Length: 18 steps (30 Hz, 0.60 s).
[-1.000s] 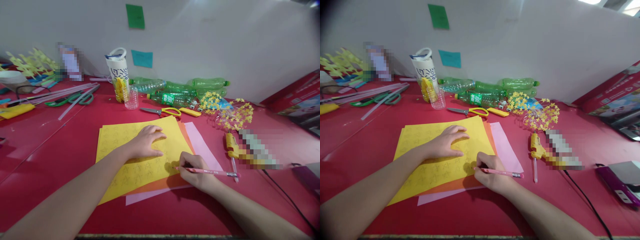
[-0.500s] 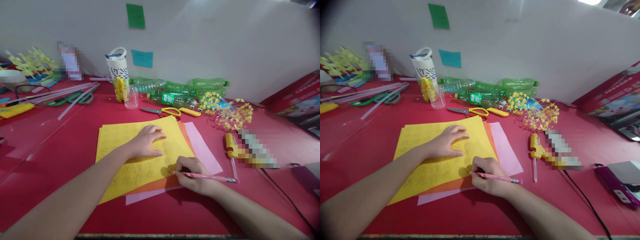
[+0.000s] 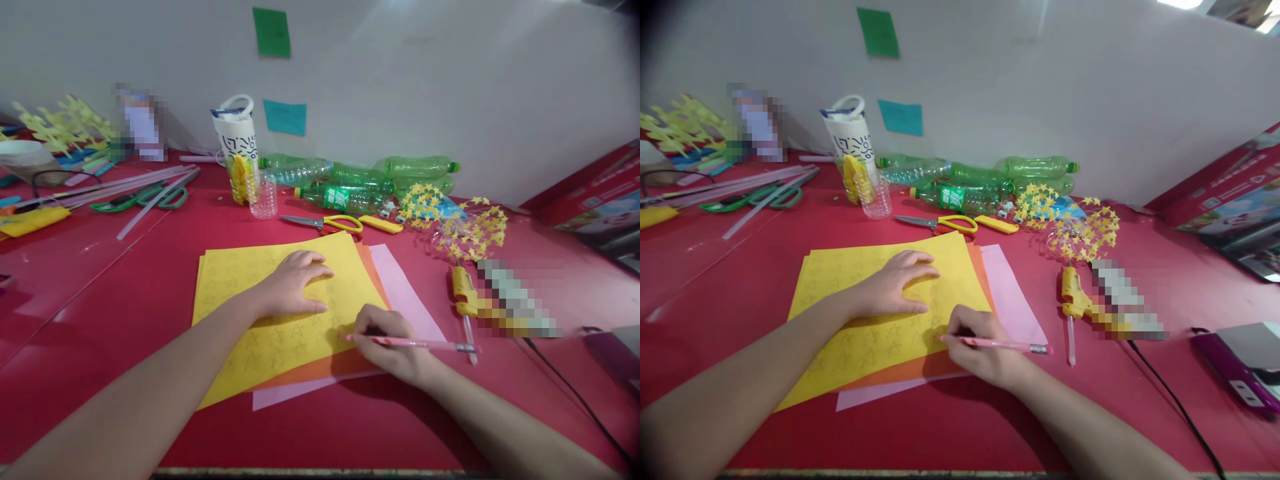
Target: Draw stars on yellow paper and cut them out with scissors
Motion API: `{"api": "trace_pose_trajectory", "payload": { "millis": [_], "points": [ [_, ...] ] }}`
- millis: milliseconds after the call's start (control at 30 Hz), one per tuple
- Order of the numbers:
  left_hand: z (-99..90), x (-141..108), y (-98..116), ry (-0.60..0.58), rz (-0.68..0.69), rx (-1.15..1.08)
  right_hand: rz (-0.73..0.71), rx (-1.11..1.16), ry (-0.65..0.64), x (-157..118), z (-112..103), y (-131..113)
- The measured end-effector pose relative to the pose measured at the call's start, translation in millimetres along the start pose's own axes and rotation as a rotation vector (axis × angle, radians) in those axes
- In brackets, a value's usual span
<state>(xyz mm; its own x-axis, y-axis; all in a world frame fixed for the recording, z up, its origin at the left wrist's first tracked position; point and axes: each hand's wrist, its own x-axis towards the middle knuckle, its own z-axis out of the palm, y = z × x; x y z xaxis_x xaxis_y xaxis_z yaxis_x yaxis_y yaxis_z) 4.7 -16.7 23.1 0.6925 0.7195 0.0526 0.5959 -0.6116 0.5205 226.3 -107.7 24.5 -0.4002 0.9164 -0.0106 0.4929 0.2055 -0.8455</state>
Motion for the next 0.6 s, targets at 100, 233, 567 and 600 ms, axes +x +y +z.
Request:
{"api": "trace_pose_trajectory", "payload": {
  "millis": [100, 233, 567, 600],
  "points": [
    [-0.1, 0.0, 1.2, -0.001, 0.006, -0.006, 0.072, 0.019, 0.252, 7.1, -6.8, 4.9],
    [-2.6, 1.5, -4.3, 0.085, 0.003, -0.072, 0.027, -0.064, 0.396, 16.6, -18.3, 14.7],
    [-3.8, 9.3, -53.8, 0.403, -0.244, 0.086, 0.046, -0.213, 0.462, 24.3, -32.4, 32.2],
    [-2.5, 10.1, -54.3, 0.4, -0.231, 0.083, 0.04, -0.206, 0.466, 25.0, -32.7, 32.9]
  ]
}}
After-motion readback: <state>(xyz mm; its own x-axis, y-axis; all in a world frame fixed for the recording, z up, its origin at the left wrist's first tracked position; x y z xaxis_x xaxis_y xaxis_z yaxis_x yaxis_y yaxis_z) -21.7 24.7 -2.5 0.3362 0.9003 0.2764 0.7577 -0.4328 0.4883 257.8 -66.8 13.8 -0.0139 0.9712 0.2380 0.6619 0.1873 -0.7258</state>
